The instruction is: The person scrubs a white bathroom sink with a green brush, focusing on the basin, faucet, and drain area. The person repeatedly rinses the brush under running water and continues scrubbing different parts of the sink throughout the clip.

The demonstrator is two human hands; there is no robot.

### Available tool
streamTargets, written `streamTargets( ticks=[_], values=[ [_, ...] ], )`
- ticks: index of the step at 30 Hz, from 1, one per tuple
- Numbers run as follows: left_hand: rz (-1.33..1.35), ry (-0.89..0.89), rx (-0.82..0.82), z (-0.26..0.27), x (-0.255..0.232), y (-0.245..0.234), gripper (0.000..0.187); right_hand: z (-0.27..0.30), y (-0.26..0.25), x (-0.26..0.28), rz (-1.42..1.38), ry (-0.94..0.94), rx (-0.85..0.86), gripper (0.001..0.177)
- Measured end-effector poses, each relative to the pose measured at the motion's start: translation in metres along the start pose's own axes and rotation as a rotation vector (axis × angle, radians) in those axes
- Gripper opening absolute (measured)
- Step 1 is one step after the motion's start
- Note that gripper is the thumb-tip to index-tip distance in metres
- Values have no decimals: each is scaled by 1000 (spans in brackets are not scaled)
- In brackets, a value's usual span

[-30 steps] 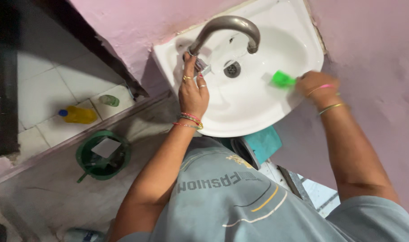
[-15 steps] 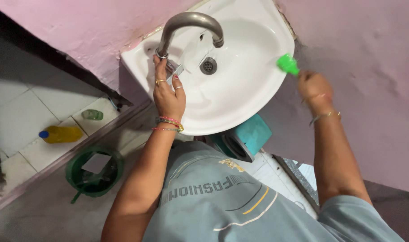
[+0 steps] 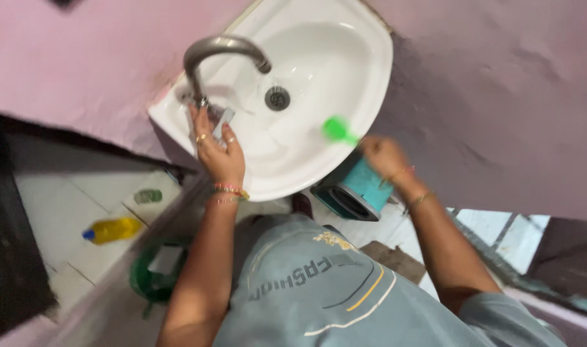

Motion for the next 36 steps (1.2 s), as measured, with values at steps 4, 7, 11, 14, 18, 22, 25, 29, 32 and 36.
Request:
streamTargets(
  ticks=[4,7,11,14,18,22,25,29,32,36],
  values=[
    [-33,-32,40,4,9,5,53,-21,43,-81,-773,180,-231,37],
    [-4,25,57,5,14,5,53,-41,56,-102,-1342,311,-318,34],
    [38,13,85,3,16,7,58,-35,74,-89,-1467,447,-217,43],
    [38,-28,107,2,16,10,53,-28,79,-104,-1655,420,-225,42],
    [-25,-40,114,6,12,5,56,-73,77,-147,-1715,519,-175,41],
    [-189,-93,102,4,3,5,49,-107,79,-152,-1622,542,8,39],
    [-128,-59,98,3,0,7,49,-77,106,-149,-1560,765,170,35],
    [-98,-20,109,0,3,9,50,-75,115,-140,-1827,640,84,38],
    [-94,-34,97,0,1,13,49,-114,80,-148,-1703,509,-53,44],
    [-100,-110,104,0,-10,10,48,-95,53,-148,-1603,527,96,41]
  ],
)
Point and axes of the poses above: each hand's wrist, its own z-axis away from the middle knuckle, its own y-axis out of the palm, x = y × z, the point moved 4 cm from there along -z, towards the middle knuckle, and after that the axes turned 10 degrees about -z, right-handed, at the moved point
